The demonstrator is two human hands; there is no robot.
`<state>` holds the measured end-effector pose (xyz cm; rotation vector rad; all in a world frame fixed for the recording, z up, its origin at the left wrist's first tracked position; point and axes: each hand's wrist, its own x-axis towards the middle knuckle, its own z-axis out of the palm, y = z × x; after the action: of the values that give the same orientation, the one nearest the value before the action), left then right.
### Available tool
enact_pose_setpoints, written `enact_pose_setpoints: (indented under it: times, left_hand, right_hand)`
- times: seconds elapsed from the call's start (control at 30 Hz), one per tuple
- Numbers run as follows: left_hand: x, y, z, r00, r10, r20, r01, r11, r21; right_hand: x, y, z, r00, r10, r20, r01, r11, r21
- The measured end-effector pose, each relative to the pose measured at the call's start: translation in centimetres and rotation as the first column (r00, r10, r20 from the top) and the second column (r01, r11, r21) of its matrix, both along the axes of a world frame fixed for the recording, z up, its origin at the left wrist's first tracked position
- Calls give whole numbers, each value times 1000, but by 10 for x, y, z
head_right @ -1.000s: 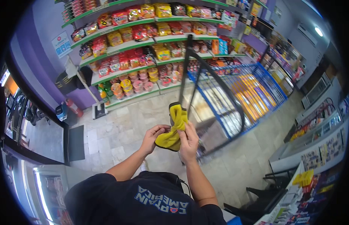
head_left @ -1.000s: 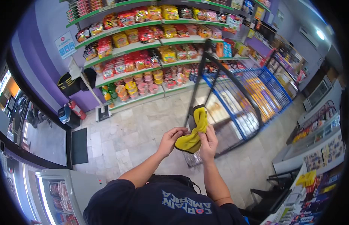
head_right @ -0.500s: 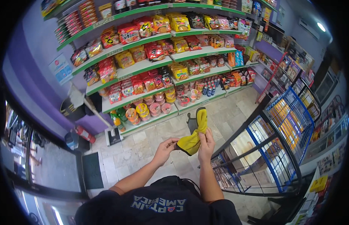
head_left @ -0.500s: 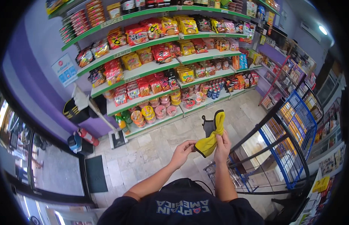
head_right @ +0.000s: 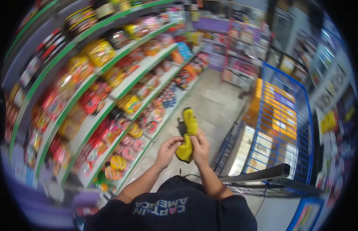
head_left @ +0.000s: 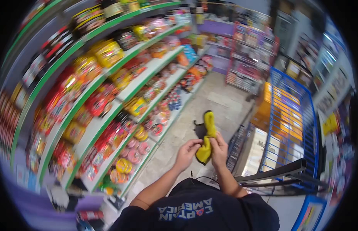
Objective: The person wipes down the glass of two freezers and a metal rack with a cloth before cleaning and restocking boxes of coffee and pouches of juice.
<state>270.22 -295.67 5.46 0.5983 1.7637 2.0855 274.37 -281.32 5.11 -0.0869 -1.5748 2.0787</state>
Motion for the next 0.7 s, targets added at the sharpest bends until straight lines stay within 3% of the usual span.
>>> enact_pose_setpoints:
  times: [0.07,0.13,0.27,0.33,0.43,0.5,0.57,0.63,0.7]
  left_hand:
    - [-38,16,4,995,-85,50,83,996,40]
    - [-74,33,6,976,-179,123,166,981,103]
    - [-135,73,16,904,-422,64,417,906,76]
    - [-167,91,14,842,-538,40,535,842,67]
    - [-219,116,26,660,-751,18,744,656,125]
    - [-252,141,29,599,-799,-52,800,593,95]
    - [-280,177,39,550,-830,-98,835,545,74]
    - [-303,226,53,542,-816,-200,837,544,47]
    - [-316,284,70,559,-764,-322,820,568,76]
  right_hand:
    - [-21,7,13,994,-101,-48,107,985,133]
    - [-38,17,19,980,-196,-37,199,967,157]
    - [-71,47,34,867,-495,-52,493,838,236]
    - [-82,68,43,735,-665,-132,667,672,323]
    - [-77,85,73,449,-864,-228,831,310,462]
    - [-58,87,96,175,-938,-298,798,-42,601]
    - [-39,81,118,-80,-900,-429,657,-371,657]
    - [-15,76,135,-190,-898,-396,520,-434,736]
    - [1,76,142,-244,-927,-285,408,-365,837]
